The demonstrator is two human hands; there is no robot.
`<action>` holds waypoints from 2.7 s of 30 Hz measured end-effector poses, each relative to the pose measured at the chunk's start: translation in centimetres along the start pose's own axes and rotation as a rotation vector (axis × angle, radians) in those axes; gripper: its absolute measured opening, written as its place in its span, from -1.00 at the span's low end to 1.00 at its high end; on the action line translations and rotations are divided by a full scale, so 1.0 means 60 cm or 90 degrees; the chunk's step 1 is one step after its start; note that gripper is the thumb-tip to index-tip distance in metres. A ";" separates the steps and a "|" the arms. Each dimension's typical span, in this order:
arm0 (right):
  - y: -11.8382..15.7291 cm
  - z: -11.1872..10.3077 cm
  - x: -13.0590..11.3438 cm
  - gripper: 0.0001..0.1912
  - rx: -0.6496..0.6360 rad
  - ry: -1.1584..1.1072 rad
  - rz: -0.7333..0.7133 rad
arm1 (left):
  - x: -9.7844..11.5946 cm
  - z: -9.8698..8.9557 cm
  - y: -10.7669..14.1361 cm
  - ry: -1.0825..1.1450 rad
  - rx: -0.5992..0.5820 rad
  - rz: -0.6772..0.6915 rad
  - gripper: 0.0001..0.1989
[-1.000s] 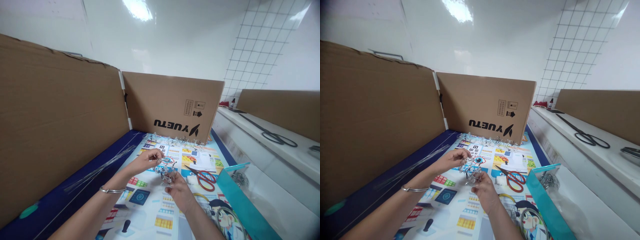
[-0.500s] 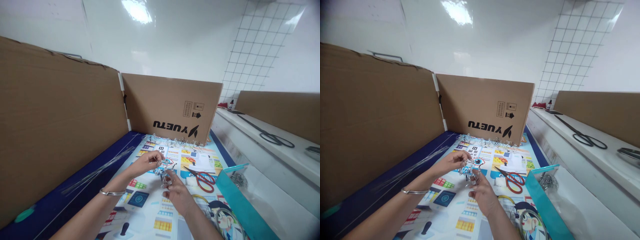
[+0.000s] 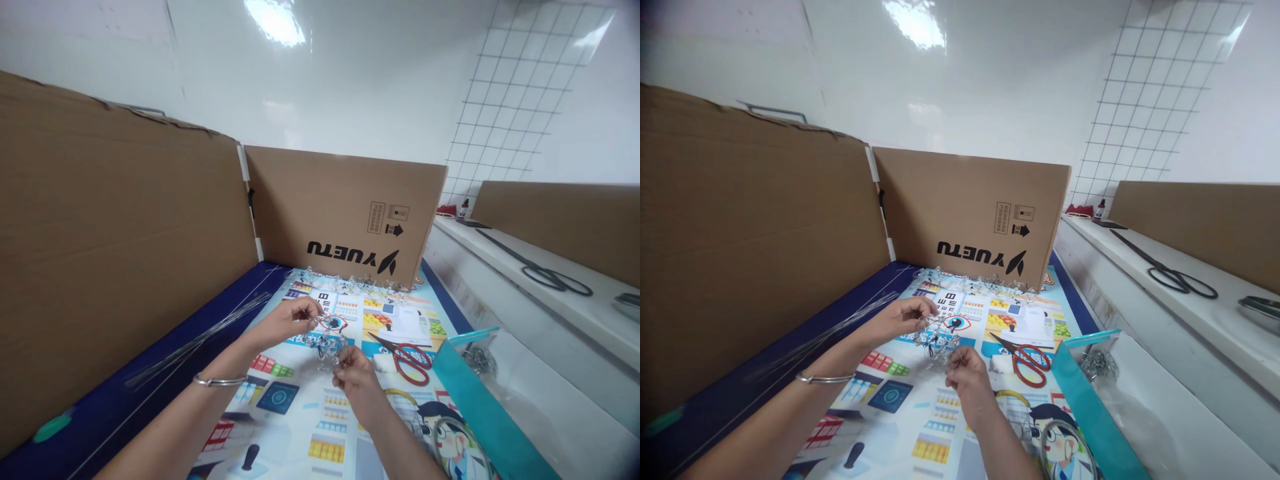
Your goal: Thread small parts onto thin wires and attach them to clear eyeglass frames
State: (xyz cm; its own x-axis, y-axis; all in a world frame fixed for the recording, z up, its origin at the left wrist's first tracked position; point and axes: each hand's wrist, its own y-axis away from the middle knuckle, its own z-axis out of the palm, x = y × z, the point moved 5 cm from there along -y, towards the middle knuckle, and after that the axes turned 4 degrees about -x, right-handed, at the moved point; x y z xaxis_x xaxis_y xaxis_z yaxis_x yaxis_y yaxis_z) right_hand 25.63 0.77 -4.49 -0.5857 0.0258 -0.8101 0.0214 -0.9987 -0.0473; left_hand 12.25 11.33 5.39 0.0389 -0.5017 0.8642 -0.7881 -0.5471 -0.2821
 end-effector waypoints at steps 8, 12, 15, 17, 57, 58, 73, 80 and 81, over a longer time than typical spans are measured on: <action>-0.004 -0.005 0.006 -0.71 0.004 -0.016 0.003 | 0.030 0.004 0.001 -0.133 -0.011 0.046 -0.88; -0.001 -0.001 0.000 -0.77 -0.031 -0.054 0.004 | 0.035 0.004 0.003 -0.139 -0.015 0.043 -0.90; 0.000 -0.003 -0.001 -0.85 -0.050 -0.096 0.008 | 0.033 0.005 0.002 -0.133 -0.016 0.043 -0.90; -0.001 -0.007 0.001 -0.92 -0.048 -0.118 0.008 | 0.033 0.008 0.001 -0.140 -0.025 0.049 -0.89; -0.008 -0.012 0.018 -0.70 -0.001 -0.038 0.033 | 0.068 0.025 0.007 -0.231 -0.065 0.091 -0.96; -0.007 -0.009 0.016 -0.73 -0.003 -0.036 0.037 | 0.065 0.021 0.007 -0.223 -0.056 0.081 -0.97; -0.014 -0.023 0.022 -0.77 0.059 -0.064 0.016 | -0.008 -0.008 -0.003 -0.102 0.090 -0.072 -0.87; -0.014 -0.019 0.023 -0.80 0.042 -0.046 0.045 | -0.007 -0.010 0.002 -0.122 0.110 -0.091 -0.87; -0.014 -0.019 0.025 -0.80 0.037 -0.046 0.048 | -0.006 -0.010 0.003 -0.127 0.110 -0.094 -0.87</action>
State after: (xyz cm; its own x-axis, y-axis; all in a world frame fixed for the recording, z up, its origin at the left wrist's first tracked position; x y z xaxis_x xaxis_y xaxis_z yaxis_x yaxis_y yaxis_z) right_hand 25.68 1.72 -6.32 -0.6405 -0.0511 -0.7662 0.0217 -0.9986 0.0484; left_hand 11.75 11.83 5.26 0.2780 -0.5204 0.8074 -0.6491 -0.7214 -0.2414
